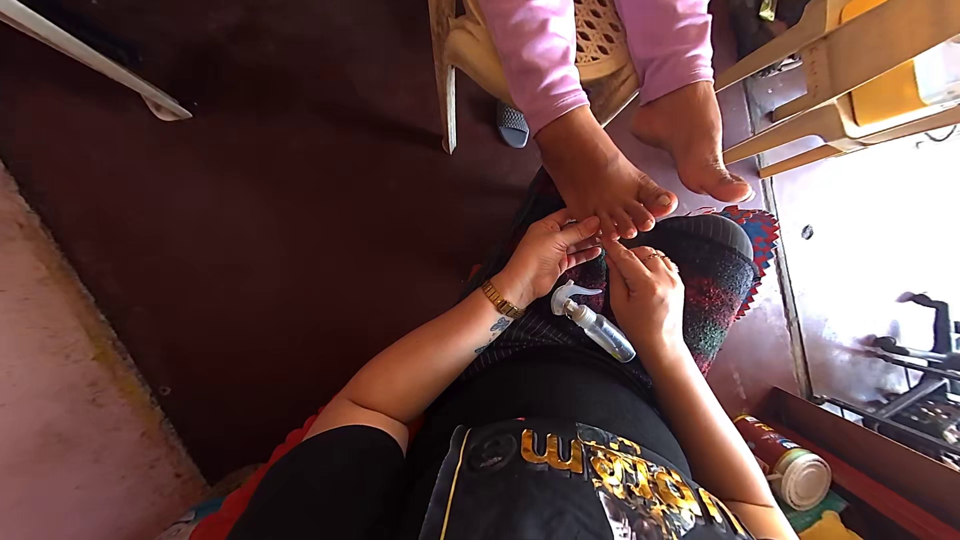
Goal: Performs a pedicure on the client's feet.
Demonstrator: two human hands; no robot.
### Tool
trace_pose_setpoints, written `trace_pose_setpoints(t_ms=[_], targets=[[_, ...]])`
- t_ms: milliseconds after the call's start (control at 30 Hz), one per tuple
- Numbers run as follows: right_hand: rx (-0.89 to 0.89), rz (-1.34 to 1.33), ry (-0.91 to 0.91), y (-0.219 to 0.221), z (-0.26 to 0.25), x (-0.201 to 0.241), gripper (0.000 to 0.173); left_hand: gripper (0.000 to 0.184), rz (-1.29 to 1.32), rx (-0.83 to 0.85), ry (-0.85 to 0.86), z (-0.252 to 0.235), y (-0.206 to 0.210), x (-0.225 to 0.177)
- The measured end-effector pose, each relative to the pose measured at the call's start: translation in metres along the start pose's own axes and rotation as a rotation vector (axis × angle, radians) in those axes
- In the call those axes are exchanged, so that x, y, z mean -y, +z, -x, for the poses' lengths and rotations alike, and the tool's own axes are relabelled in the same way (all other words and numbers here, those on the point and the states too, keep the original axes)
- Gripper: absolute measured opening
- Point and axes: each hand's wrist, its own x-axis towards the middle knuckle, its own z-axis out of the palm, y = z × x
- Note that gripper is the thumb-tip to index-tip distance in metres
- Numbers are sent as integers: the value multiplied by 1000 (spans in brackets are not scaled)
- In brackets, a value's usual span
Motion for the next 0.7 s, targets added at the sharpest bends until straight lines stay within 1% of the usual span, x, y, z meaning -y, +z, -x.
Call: trace_pose_setpoints(t_ms=[133,300,467,533,600,633,700], targets=[[82,-126,17,-12,1,-5,29,19,2,11,11,2,-1,0],[56,-131,56,-10,1,-10,28,21,-5,-7,-6,1,1,-1],[35,-109,44,-5,0,-9,27,21,-4,-4,-11,1,0,-1],[23,-45,1,-4,-1,-7,26,20,5,-4,-5,0,0,-1],[23,-3,-86,-5,-1,-7,27,18,14,13,8,0,-1,0],[20,-29,-136,-6,-1,-9,27,16,12,28,16,0,-2,1],[11,-182,-232,-5,-3,-8,24,15,-11,63,22,1,-2,-1]])
